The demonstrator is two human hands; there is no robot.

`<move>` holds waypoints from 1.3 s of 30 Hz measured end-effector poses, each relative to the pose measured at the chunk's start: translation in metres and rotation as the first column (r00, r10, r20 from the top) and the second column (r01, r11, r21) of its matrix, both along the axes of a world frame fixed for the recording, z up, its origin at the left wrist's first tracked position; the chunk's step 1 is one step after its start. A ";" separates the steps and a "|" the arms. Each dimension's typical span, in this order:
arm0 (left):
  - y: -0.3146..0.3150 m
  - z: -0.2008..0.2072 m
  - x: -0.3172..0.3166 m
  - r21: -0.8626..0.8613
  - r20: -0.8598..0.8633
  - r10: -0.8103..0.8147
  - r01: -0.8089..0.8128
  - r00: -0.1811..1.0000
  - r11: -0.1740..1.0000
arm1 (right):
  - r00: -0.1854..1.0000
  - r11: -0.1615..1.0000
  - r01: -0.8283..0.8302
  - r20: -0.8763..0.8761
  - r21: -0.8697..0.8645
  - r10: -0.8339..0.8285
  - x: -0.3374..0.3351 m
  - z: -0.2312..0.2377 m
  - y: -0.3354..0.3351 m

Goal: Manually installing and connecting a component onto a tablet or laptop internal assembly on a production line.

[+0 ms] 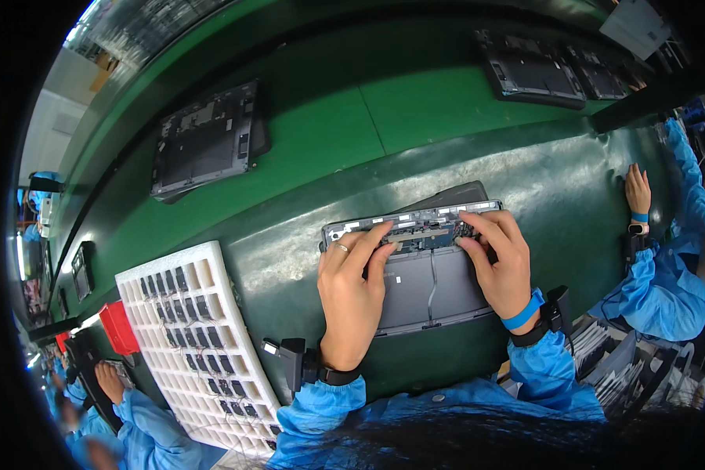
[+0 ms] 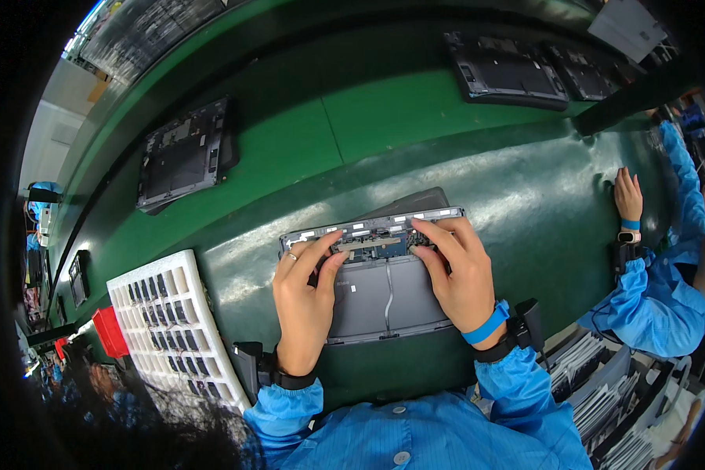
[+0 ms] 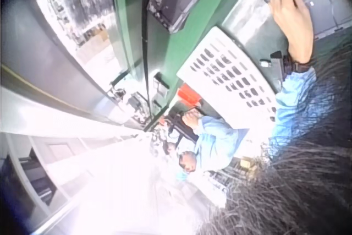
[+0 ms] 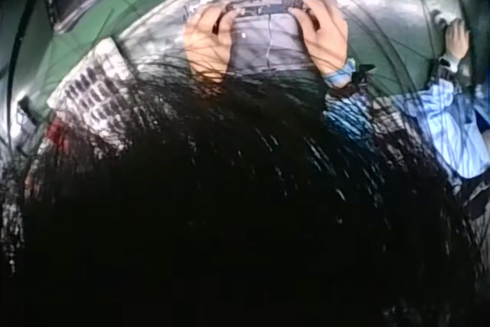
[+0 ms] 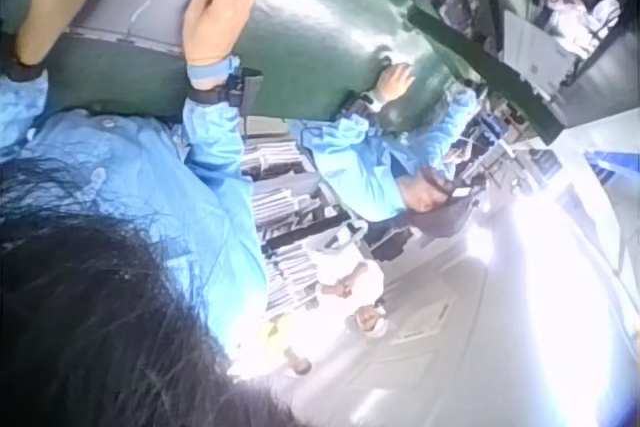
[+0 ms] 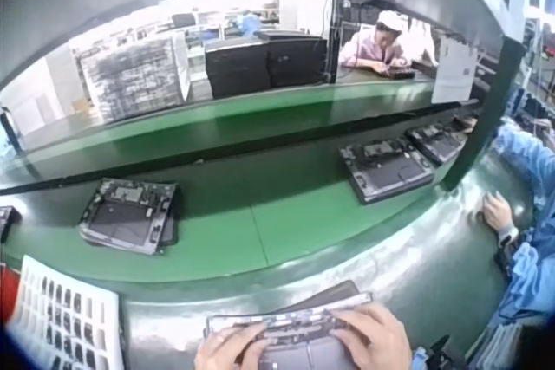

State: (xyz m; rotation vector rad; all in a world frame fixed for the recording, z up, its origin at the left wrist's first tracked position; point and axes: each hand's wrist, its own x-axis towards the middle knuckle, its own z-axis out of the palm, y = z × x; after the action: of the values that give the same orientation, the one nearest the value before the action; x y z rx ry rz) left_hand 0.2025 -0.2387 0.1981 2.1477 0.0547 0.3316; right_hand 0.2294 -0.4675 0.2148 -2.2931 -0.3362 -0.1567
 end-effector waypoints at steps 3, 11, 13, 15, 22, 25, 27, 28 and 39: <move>0.002 0.000 0.001 0.006 0.008 -0.014 0.014 1.000 1.000 | 1.000 1.000 0.003 -0.022 -0.026 -0.004 0.004 0.004 0.000; 0.001 0.000 0.010 0.030 -0.005 -0.018 0.018 1.000 0.999 | 0.999 0.997 0.010 -0.031 -0.072 -0.012 0.010 0.005 0.002; 0.003 0.000 0.011 0.028 -0.031 -0.031 0.032 0.999 0.999 | 1.000 0.997 0.006 -0.022 -0.076 -0.008 0.010 0.004 0.003; 0.006 -0.006 0.008 0.029 -0.026 -0.034 0.035 0.999 0.999 | 1.000 0.994 -0.020 -0.021 -0.104 0.018 0.012 0.005 0.003; 0.001 0.009 0.011 0.058 -0.115 -0.084 0.091 0.990 0.994 | 0.996 0.992 -0.041 -0.086 -0.117 0.031 0.013 0.008 -0.001; 0.004 0.005 0.005 0.338 -0.134 -0.202 0.237 0.970 0.911 | 0.992 0.983 -0.057 -0.123 -0.173 0.036 0.014 0.012 0.000; -0.003 0.005 0.002 0.407 -0.086 -0.184 0.204 0.979 0.890 | 0.994 0.969 -0.054 -0.110 -0.242 0.028 0.012 0.014 0.001; -0.008 0.005 0.000 0.473 -0.037 -0.169 0.166 0.985 0.865 | 0.994 0.967 -0.049 -0.107 -0.249 0.023 0.010 0.015 0.002; -0.046 0.015 -0.010 0.561 -0.182 -0.258 0.316 0.949 0.765 | 0.999 0.943 -0.047 -0.039 -0.328 0.036 -0.001 0.011 0.007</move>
State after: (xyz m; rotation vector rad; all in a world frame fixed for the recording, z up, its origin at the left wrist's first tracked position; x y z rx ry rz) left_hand 0.1923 -0.2846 0.2131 2.7379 -0.3722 0.0597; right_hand 0.2279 -0.4610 0.2255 -2.6135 -0.4199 -0.0424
